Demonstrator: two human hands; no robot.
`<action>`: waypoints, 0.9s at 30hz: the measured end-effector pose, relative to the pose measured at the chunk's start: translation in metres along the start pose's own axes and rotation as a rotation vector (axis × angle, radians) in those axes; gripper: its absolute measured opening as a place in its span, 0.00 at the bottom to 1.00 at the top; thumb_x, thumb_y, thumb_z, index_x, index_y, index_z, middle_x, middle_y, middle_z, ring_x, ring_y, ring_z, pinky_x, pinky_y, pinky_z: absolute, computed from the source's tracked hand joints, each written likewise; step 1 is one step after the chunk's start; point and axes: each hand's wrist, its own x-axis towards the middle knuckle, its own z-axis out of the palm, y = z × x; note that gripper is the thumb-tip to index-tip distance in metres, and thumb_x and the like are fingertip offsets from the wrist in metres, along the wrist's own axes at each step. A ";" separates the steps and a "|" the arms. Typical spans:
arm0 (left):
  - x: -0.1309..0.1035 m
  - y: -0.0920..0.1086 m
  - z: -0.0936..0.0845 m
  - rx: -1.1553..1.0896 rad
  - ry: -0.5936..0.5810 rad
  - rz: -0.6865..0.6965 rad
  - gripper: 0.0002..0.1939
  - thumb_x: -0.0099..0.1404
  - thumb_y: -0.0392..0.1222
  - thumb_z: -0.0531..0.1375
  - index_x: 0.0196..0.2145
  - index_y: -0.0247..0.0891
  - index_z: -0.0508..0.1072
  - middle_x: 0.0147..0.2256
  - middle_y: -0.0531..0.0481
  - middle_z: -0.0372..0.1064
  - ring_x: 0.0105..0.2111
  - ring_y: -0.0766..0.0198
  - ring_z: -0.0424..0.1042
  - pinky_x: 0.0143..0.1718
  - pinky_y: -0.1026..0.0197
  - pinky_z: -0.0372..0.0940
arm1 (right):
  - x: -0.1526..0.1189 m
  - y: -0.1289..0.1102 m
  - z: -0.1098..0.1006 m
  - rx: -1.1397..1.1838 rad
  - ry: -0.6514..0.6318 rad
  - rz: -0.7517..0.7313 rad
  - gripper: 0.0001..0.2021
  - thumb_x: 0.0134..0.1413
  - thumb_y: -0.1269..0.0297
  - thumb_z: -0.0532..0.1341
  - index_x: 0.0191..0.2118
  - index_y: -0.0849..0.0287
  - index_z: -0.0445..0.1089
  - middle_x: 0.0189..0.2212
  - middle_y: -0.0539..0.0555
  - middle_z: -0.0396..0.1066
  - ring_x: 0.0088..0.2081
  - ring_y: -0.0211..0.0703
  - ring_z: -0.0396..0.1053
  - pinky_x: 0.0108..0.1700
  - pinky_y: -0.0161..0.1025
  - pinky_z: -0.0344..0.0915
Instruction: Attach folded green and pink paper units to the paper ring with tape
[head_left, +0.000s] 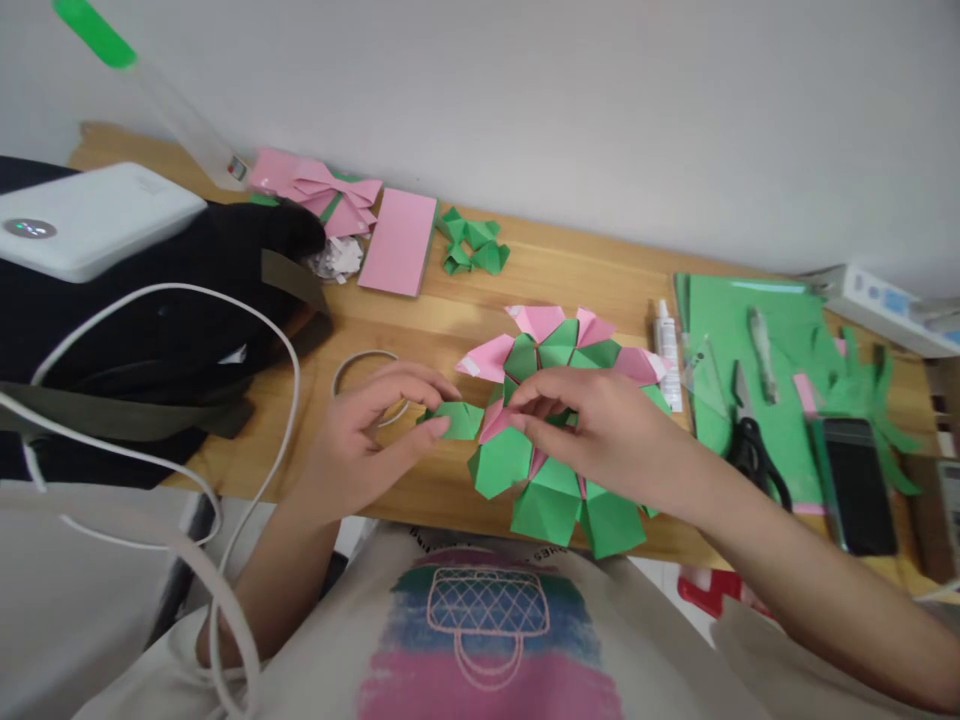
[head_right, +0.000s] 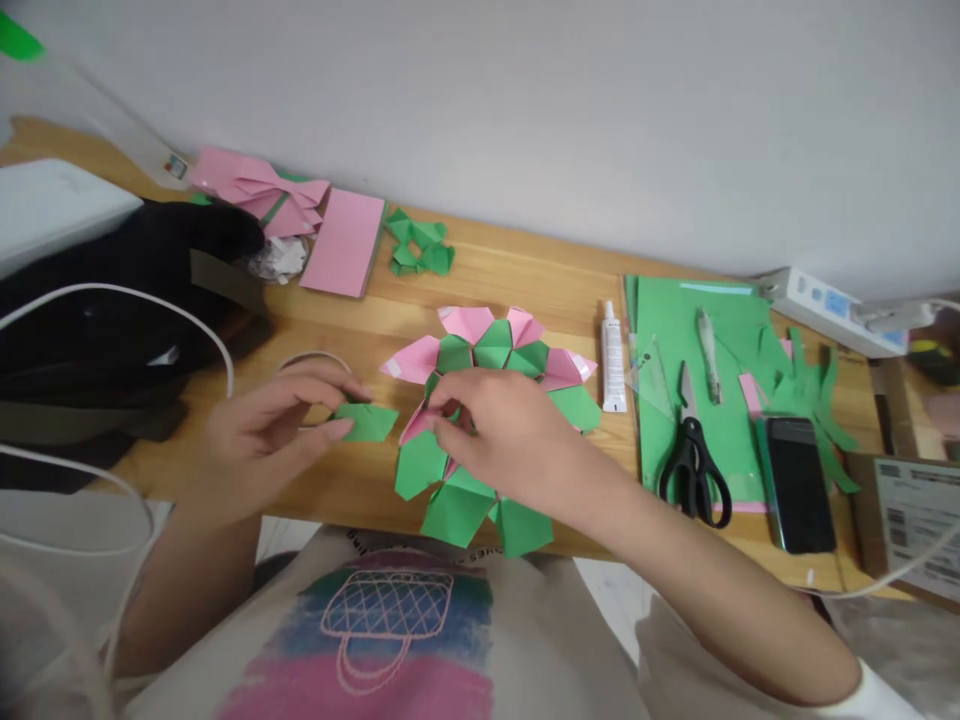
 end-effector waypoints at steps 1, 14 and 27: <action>0.001 0.000 0.000 0.019 -0.008 0.016 0.06 0.63 0.33 0.62 0.37 0.43 0.73 0.39 0.47 0.73 0.41 0.59 0.71 0.44 0.54 0.65 | 0.001 0.000 0.000 -0.010 0.000 -0.002 0.07 0.56 0.72 0.58 0.35 0.59 0.74 0.29 0.50 0.76 0.29 0.39 0.71 0.30 0.36 0.61; -0.004 0.005 -0.008 0.063 -0.017 0.049 0.07 0.61 0.32 0.63 0.36 0.42 0.73 0.40 0.48 0.74 0.40 0.60 0.73 0.44 0.54 0.66 | 0.004 -0.009 -0.001 -0.132 0.023 -0.081 0.07 0.54 0.72 0.60 0.34 0.58 0.75 0.26 0.49 0.72 0.28 0.37 0.67 0.27 0.34 0.55; -0.021 -0.006 0.009 -0.704 -0.149 -0.392 0.04 0.65 0.36 0.61 0.31 0.37 0.72 0.52 0.43 0.72 0.49 0.53 0.75 0.47 0.51 0.72 | -0.019 0.005 0.005 -0.817 0.342 -0.619 0.11 0.64 0.72 0.55 0.37 0.59 0.76 0.31 0.53 0.75 0.34 0.42 0.67 0.34 0.39 0.60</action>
